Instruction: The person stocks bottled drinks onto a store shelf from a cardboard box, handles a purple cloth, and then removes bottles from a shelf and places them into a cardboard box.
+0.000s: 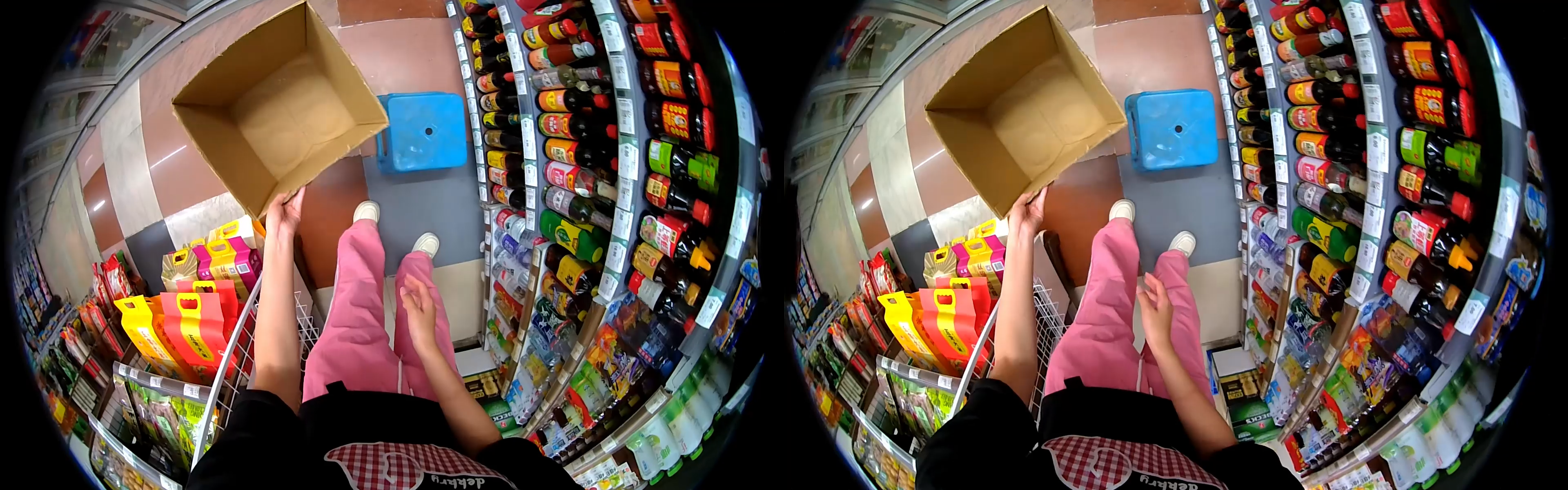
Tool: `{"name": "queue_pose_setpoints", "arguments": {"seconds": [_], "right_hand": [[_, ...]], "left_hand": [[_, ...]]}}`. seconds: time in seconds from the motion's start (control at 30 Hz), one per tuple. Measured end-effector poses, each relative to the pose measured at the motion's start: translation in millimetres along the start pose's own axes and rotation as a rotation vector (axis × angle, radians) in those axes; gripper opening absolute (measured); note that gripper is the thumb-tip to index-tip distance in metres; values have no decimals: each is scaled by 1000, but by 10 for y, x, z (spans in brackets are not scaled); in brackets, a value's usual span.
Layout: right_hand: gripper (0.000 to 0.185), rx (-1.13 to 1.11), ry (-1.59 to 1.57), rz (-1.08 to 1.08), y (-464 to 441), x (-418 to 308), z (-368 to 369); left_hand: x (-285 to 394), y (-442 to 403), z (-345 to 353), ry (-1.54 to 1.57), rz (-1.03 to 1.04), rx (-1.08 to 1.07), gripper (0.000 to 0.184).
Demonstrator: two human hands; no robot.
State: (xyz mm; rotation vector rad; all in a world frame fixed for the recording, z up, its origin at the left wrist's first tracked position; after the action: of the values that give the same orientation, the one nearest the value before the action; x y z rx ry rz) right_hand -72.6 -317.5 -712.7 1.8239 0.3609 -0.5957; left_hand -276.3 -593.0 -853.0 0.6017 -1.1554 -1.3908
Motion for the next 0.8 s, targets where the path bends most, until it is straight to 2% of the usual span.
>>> {"name": "queue_pose_setpoints", "arguments": {"seconds": [0.23,0.47,0.5,0.7,0.8], "right_hand": [[40,-5,6,90,-256,121,116],[40,-5,-65,166,-831,395,158],[40,-11,-91,236,-959,428,164],[51,-5,-184,313,-1924,558,189],[55,7,-187,320,-2414,537,217]], "left_hand": [[-47,-1120,-224,60,-45,69,36],[-344,-1652,-695,132,-198,38,37],[-420,-1651,-696,112,-188,61,36],[-794,-1664,-877,192,-232,42,42],[-1146,-1359,-656,-29,-89,85,47]]}}
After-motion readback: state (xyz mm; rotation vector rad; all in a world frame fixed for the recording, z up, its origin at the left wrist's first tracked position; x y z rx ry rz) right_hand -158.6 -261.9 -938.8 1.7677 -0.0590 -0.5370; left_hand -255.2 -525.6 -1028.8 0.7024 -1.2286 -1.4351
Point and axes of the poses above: each hand's wrist, its own y-axis away from the middle knuckle, its own z-axis out of the palm, x = y × z, the point moved 2 cm from there along -y, towards the middle knuckle, and after that the axes turned 6 degrees about y, right-handed, at the moved point
